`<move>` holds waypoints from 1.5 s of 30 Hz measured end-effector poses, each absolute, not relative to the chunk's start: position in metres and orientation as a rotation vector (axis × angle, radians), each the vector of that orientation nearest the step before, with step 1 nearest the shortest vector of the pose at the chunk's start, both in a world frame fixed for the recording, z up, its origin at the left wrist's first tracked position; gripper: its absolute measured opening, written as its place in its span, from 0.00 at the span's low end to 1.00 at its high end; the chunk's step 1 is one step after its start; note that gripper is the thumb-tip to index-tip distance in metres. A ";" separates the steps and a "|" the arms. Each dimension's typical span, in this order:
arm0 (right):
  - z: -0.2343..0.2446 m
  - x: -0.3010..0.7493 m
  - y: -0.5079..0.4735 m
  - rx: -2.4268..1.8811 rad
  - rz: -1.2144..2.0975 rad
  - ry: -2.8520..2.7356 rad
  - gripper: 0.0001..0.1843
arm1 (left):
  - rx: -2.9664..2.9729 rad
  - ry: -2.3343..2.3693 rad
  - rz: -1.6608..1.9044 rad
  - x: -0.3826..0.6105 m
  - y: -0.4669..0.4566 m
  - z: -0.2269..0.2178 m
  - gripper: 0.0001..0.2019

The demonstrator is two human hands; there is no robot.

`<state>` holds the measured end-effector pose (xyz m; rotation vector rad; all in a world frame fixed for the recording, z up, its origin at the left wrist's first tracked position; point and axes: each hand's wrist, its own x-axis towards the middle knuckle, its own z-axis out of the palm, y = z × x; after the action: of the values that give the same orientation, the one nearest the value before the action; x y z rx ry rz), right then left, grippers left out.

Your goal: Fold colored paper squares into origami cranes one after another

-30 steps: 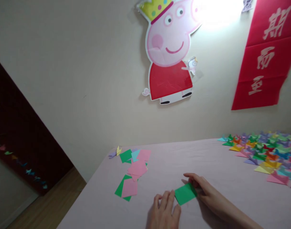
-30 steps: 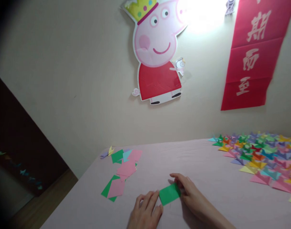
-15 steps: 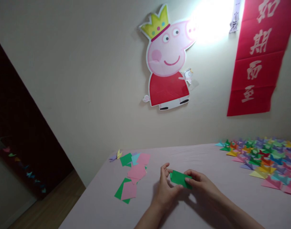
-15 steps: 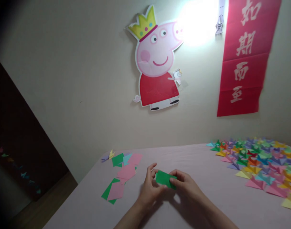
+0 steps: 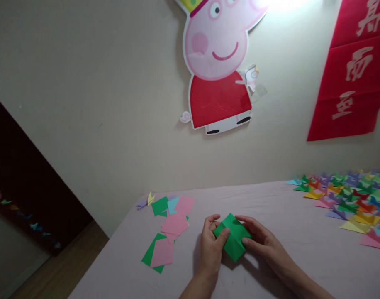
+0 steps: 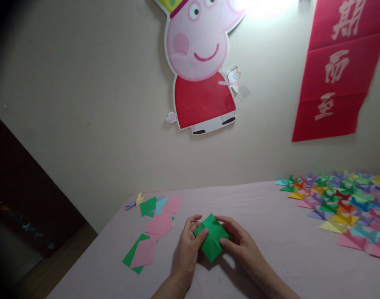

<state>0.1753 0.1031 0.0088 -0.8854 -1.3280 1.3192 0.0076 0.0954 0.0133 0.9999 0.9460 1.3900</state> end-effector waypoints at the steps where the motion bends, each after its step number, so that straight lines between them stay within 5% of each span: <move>1: 0.008 0.175 0.103 -0.881 1.306 -1.367 0.27 | 0.993 0.953 1.394 0.008 0.095 0.013 0.30; 19: 0.011 0.173 0.094 -1.008 0.774 -1.833 0.14 | 1.093 0.844 1.411 0.005 0.088 0.010 0.24; 30: 0.010 0.178 0.101 -1.038 0.875 -1.627 0.18 | 0.929 0.763 1.316 0.005 0.088 0.011 0.28; 45: 0.010 0.171 0.094 -0.847 0.755 -1.900 0.08 | 1.000 0.780 1.278 0.003 0.093 0.000 0.31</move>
<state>0.1713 0.0943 0.0103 -0.8465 -1.9002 0.7549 0.0026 0.0926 -0.0002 1.0002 0.7795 1.2779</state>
